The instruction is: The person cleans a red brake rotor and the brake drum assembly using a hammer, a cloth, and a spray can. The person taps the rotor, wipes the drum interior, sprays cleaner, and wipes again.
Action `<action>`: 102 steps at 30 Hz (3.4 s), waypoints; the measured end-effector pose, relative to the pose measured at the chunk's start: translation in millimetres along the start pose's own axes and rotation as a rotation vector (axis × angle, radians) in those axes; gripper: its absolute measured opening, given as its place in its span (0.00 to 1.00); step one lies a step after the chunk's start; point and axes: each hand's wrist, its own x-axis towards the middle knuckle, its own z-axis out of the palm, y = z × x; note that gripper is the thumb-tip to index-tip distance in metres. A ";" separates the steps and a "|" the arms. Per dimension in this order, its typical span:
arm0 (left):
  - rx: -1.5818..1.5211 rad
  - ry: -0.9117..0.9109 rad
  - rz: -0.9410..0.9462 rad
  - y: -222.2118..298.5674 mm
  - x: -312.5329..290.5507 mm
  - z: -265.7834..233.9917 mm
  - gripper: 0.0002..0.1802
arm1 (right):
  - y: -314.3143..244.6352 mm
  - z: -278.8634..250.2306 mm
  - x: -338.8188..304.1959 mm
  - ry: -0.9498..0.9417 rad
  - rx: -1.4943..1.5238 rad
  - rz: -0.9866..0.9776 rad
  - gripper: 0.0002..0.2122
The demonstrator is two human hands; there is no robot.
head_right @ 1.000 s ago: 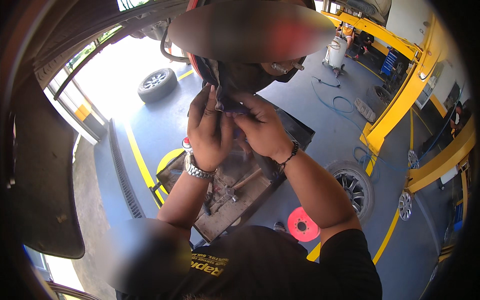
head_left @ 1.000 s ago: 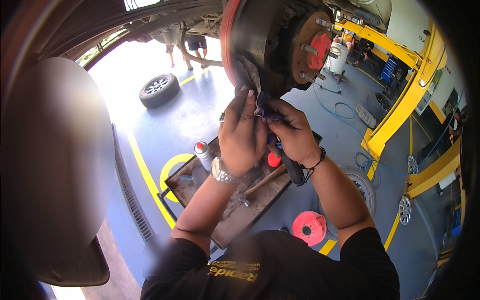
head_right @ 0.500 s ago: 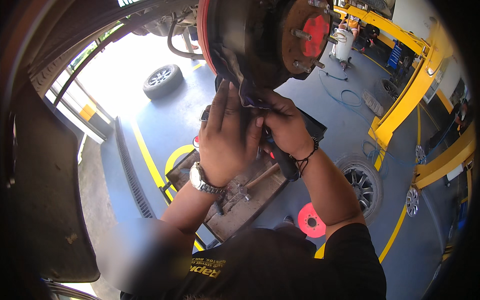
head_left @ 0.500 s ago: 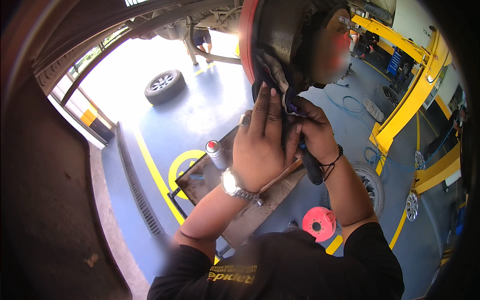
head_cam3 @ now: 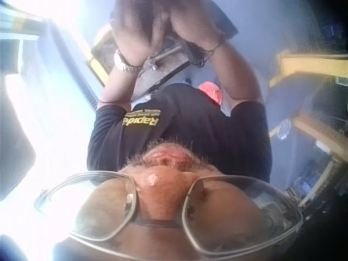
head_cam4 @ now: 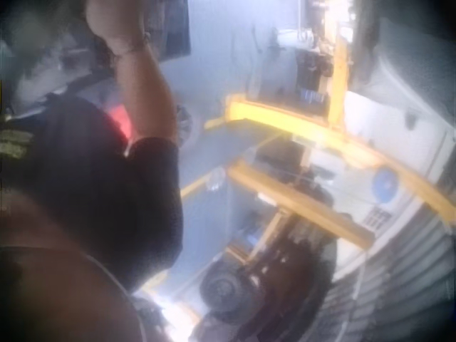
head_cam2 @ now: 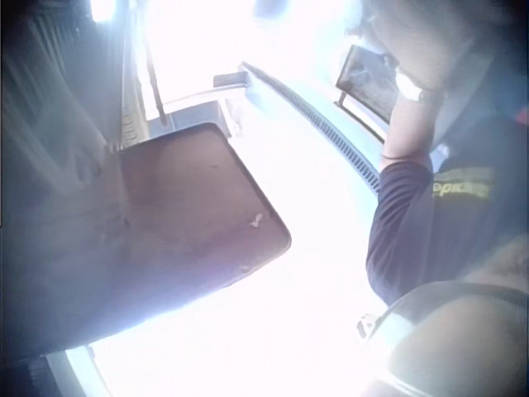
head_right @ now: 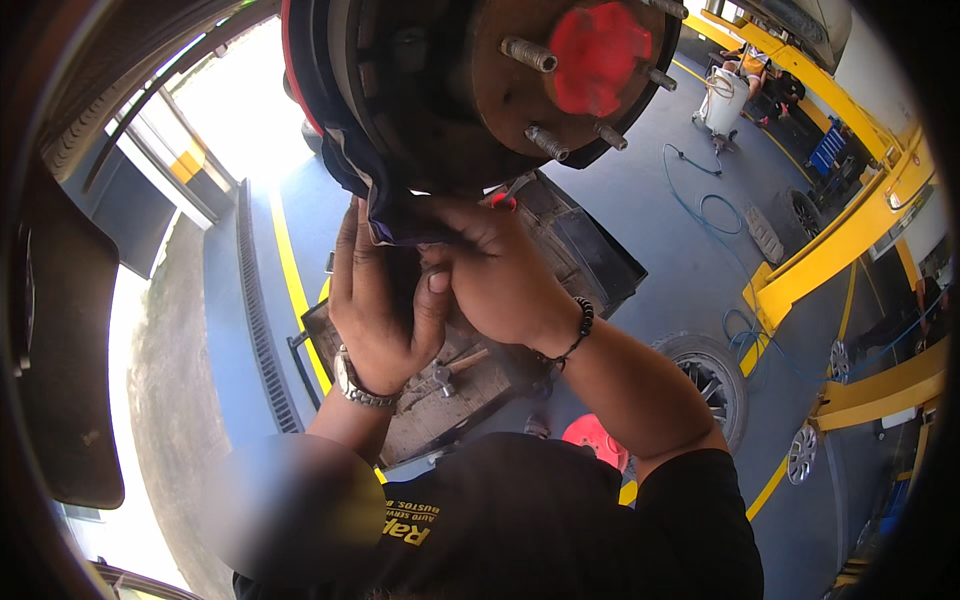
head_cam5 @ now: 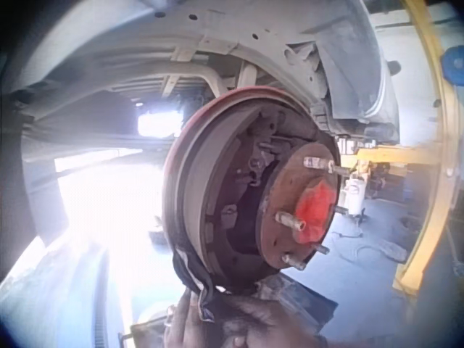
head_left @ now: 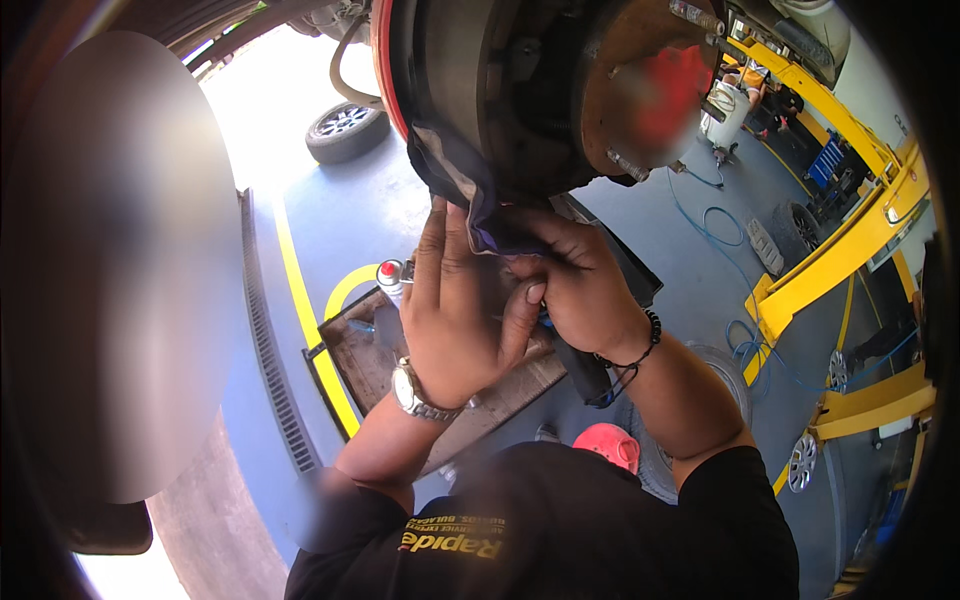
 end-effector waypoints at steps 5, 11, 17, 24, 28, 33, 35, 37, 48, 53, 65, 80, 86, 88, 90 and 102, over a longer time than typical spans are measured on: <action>-0.313 0.015 -0.223 18.4 -46.1 72.9 0.45 | 11.9 -56.2 -11.4 -0.195 -0.265 0.176 0.18; -0.569 0.071 -0.347 28.8 -55.4 106.6 0.43 | 23.6 -79.7 -8.2 -0.262 -0.347 0.103 0.21; -0.506 0.050 -0.275 25.0 -47.6 75.1 0.43 | 22.6 -56.1 -25.9 -0.138 -0.286 0.225 0.23; -0.588 -0.039 -0.224 19.2 -65.9 68.2 0.45 | 20.0 -60.4 -32.3 -0.236 -0.446 -0.015 0.25; -0.540 0.042 -0.056 29.2 -77.1 58.3 0.44 | -5.0 -57.5 -49.1 -0.270 -0.333 0.052 0.25; -0.192 0.079 0.001 13.2 -37.2 29.0 0.43 | 0.7 -34.2 -30.6 -0.124 -0.104 0.079 0.18; -0.338 0.103 -0.014 -1.8 -27.6 29.8 0.43 | 5.2 -27.9 -22.8 -0.077 -0.034 0.188 0.17; -0.378 0.069 0.038 -3.9 -25.9 25.5 0.44 | -2.2 -24.1 -24.5 -0.062 -0.043 0.219 0.16; -0.477 0.198 0.162 -12.4 27.0 11.9 0.47 | -58.4 6.2 18.2 0.078 -0.013 0.073 0.17; -0.368 0.199 0.232 -6.8 94.0 -30.3 0.34 | -113.0 15.0 42.0 0.088 0.557 0.225 0.09; -0.553 -0.373 0.484 -22.5 183.8 -96.1 0.32 | -115.1 20.1 61.1 -0.059 1.145 0.076 0.08; 0.091 0.271 0.469 -6.7 152.4 -37.5 0.35 | -63.4 9.4 56.2 0.595 -0.413 -1.276 0.14; 0.072 0.312 0.456 -0.6 147.9 -33.9 0.32 | -83.3 1.6 72.1 0.050 0.153 -1.319 0.09; 0.105 0.291 0.396 -3.3 132.1 -25.9 0.26 | -75.0 -4.4 64.2 -0.028 0.159 -1.263 0.09; 0.148 0.288 0.341 -5.4 107.1 -21.2 0.27 | -68.3 -2.8 52.3 -0.082 0.182 -1.223 0.09; -0.154 0.256 0.049 -2.2 -31.5 86.2 0.27 | 48.2 -48.3 -28.2 -0.379 -0.393 -1.066 0.10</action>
